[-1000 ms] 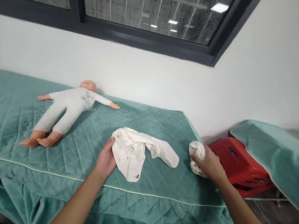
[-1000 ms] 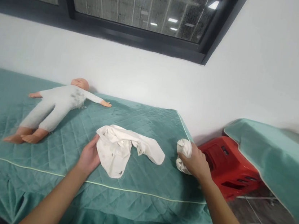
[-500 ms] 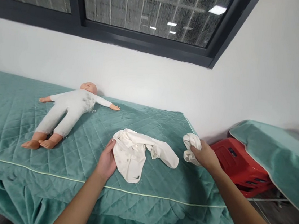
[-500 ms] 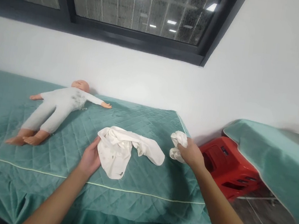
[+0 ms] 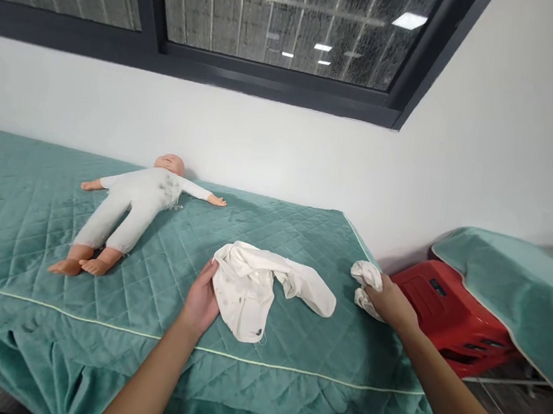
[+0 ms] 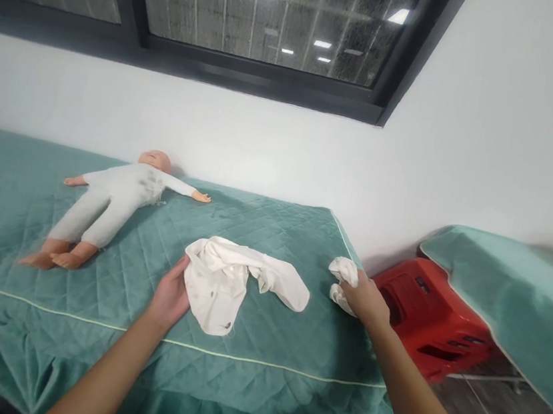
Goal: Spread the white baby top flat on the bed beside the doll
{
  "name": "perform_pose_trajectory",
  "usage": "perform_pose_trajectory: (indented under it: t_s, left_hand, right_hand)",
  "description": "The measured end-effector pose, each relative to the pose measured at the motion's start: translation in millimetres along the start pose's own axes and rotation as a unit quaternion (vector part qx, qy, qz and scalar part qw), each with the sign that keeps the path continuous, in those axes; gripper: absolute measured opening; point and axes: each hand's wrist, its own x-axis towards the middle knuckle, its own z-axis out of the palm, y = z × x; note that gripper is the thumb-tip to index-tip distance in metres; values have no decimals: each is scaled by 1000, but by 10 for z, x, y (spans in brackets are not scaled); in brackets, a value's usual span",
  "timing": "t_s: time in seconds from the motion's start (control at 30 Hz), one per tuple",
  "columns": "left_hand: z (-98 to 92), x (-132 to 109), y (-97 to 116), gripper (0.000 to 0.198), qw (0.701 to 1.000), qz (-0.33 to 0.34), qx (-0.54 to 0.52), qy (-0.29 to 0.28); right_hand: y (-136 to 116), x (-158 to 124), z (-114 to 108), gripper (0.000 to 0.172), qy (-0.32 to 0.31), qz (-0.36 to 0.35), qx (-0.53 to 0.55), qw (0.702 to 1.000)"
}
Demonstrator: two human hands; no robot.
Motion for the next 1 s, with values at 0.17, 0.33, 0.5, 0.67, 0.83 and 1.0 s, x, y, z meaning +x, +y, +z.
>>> perform_pose_trajectory:
  t_s: [0.17,0.33,0.5,0.67,0.83,1.0]
  left_hand:
    - [-15,3,-3,37,1000,-5,2,-5]
    - [11,-26,7,39,1000,2,12,-4]
    - [32,-43,2,36,1000,9,9,7]
    - [42,-55,-6,35,1000,7,21,5]
    - [73,79,227,40,995,-19,94,-3]
    - [270,227,537,33,962,-3,270,33]
  right_hand:
    - [-49,-119,-67,57,-11,28,4,1000]
    - [-111,-241,-210,67,-22,-24,145,989]
    - [-65,-473,-236,75,14,-26,199,980]
    - [-2,-695,-226,75,54,23,290,955]
    - [147,-743,-270,59,19,56,374,926]
    - [103,-640,-450,54,45,36,258,964]
